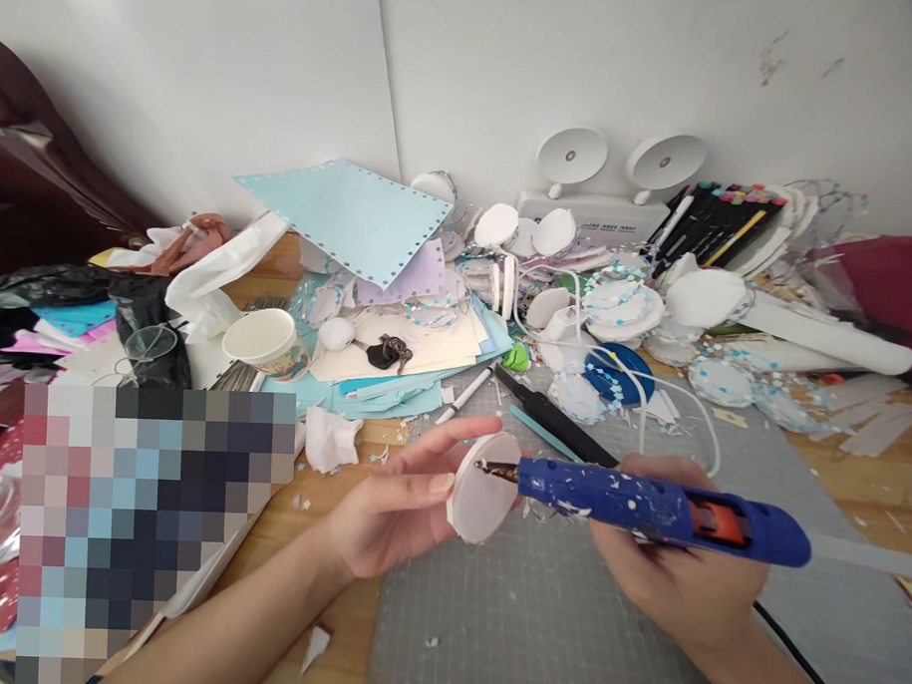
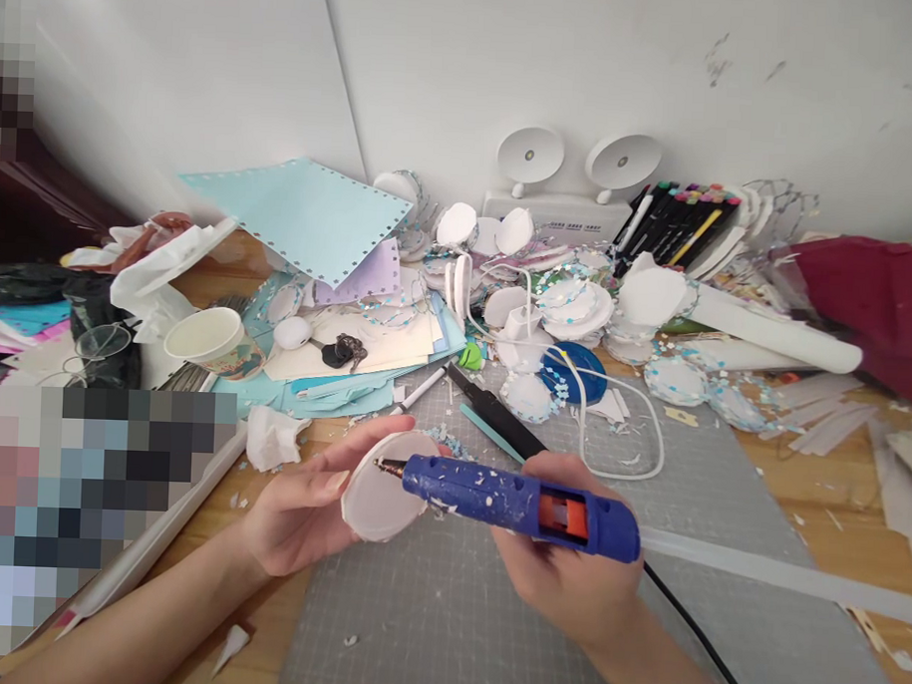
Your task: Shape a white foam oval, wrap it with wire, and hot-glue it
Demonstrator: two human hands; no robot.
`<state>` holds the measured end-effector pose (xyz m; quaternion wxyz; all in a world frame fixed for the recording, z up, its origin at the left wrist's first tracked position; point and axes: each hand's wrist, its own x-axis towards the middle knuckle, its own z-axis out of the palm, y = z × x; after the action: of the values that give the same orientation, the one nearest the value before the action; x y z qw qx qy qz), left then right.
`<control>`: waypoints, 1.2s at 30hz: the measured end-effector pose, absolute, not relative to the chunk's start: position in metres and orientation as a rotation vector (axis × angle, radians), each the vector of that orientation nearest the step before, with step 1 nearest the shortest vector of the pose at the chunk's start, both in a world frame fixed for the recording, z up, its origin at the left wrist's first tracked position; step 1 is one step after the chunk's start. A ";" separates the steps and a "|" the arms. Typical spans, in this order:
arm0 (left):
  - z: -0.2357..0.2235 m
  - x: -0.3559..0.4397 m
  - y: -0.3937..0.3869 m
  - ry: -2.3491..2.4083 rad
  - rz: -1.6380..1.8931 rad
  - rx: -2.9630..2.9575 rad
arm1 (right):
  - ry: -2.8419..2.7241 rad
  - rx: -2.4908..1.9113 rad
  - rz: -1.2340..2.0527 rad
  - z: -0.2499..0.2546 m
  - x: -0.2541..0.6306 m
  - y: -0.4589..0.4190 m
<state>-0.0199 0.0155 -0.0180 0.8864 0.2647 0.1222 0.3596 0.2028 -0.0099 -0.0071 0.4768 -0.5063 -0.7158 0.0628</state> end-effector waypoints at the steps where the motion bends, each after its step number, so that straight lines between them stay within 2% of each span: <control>1: -0.018 -0.020 0.015 0.258 0.746 0.551 | -1.748 -1.233 0.166 -0.008 0.204 -0.010; 10: -0.016 -0.018 0.015 0.286 0.768 0.526 | -1.712 -1.212 0.231 -0.010 0.205 -0.014; 17: -0.014 -0.018 0.015 0.260 0.801 0.512 | -1.614 -1.244 0.162 -0.006 0.204 -0.011; 31: -0.015 -0.019 0.018 0.232 0.848 0.446 | -1.744 -1.169 0.332 -0.005 0.208 -0.011; 36: -0.015 -0.021 0.016 0.242 0.849 0.454 | -1.797 -1.131 0.239 -0.001 0.205 -0.008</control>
<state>-0.0210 0.0160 -0.0149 0.8794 0.2178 0.1161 0.4071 0.2053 -0.0082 -0.0011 0.4816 -0.4640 -0.7370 0.0981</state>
